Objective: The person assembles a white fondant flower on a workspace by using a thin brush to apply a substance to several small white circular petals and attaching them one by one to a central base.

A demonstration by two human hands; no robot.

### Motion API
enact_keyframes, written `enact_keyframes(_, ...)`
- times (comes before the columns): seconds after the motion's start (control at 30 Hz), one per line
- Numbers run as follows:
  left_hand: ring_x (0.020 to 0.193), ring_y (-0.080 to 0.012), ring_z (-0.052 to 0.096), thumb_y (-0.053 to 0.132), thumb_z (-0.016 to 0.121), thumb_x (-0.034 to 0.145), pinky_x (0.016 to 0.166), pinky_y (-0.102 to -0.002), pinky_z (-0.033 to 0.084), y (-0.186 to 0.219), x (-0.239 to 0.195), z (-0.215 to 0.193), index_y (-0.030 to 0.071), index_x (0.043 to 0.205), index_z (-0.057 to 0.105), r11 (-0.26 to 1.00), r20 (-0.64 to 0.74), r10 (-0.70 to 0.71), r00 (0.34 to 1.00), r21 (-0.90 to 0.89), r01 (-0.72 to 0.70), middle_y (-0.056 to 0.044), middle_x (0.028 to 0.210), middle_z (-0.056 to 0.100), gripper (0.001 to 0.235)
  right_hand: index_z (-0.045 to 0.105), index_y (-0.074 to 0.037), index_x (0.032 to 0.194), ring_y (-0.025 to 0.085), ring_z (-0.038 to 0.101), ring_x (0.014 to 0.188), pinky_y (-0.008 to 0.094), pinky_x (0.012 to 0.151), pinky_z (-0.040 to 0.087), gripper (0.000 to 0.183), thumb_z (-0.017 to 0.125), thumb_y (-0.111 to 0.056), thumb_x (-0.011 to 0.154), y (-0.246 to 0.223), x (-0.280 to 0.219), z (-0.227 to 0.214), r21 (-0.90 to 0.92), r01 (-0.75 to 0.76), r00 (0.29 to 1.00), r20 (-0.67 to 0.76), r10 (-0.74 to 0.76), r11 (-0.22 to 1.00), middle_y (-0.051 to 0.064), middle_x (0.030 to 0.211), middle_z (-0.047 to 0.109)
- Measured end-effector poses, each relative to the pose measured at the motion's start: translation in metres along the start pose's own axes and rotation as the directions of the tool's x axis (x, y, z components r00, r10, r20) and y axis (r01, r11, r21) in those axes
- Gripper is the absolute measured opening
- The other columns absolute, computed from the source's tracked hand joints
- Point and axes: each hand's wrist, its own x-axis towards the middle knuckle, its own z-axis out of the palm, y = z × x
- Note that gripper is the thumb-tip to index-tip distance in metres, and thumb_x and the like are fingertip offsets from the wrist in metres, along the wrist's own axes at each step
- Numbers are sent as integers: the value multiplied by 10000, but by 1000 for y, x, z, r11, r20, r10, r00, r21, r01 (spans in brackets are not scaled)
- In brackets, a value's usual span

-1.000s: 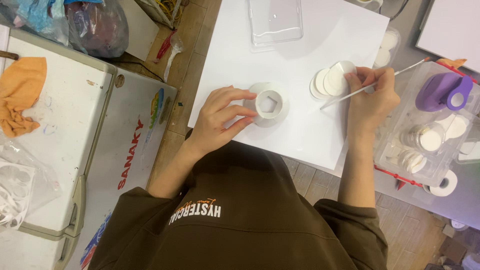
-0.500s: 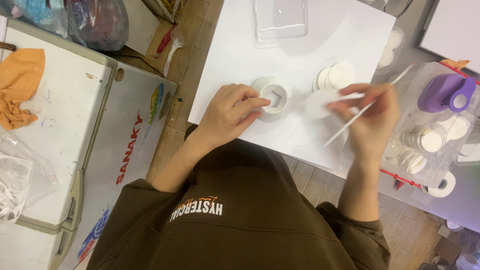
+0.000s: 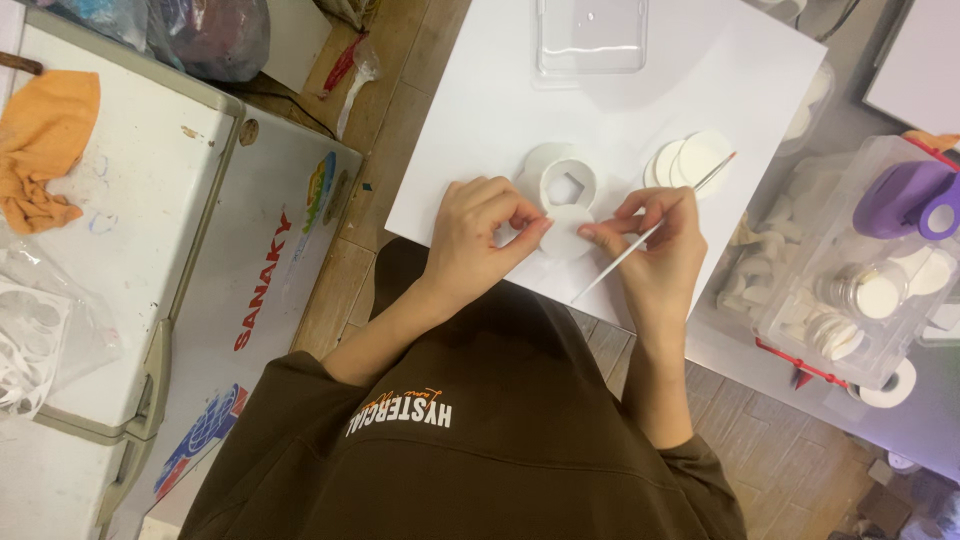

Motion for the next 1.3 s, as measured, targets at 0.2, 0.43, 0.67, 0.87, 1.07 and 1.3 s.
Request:
enact_keyframes(0.2,723,-168,552,146,788,876,767,-350,373,-4,-1,3,102,774,627,1000,-15,-20,1000,-8,20,23,762,589,196,407,-85,978,122,690,912,242,795,569,481,846,86,885,3,-2,8,33,-11,999,-52,13,999,53,979,589)
enact_keyframes(0.43,699,-175,513,151,777,890,696,-314,392,-8,0,3,89,782,620,993,-43,-111,993,-56,108,10,771,582,200,408,-87,998,112,644,941,241,848,547,472,832,100,912,10,-2,10,122,8,999,-50,-1,992,67,1037,596)
enact_keyframes(0.67,621,-161,518,154,804,901,722,-335,380,-6,2,1,85,751,625,999,-53,-25,998,-26,23,11,739,600,243,401,-91,985,106,668,917,241,813,561,462,819,90,907,10,-2,14,155,-44,997,-49,53,987,57,1022,592)
enact_keyframes(0.87,644,-161,532,143,816,864,735,-331,381,-9,2,1,88,742,635,999,-53,-10,999,-39,8,16,738,607,225,409,-82,1009,91,639,908,229,811,536,442,807,91,925,13,-1,18,132,-34,997,-66,43,991,53,1032,596)
enact_keyframes(1.07,663,-166,541,132,825,839,754,-337,376,-10,1,1,93,720,610,999,-64,10,998,-31,-12,25,730,603,249,415,-80,1015,89,623,924,231,832,534,436,806,91,928,14,-1,20,106,-20,997,-67,27,994,51,1034,598)
enact_keyframes(1.3,695,-165,563,121,816,840,772,-339,379,-11,1,1,100,736,619,999,-63,24,998,-22,-25,33,749,614,224,414,-79,1009,95,603,923,240,832,528,455,829,86,916,11,-2,21,44,3,997,-76,0,999,46,1012,590)
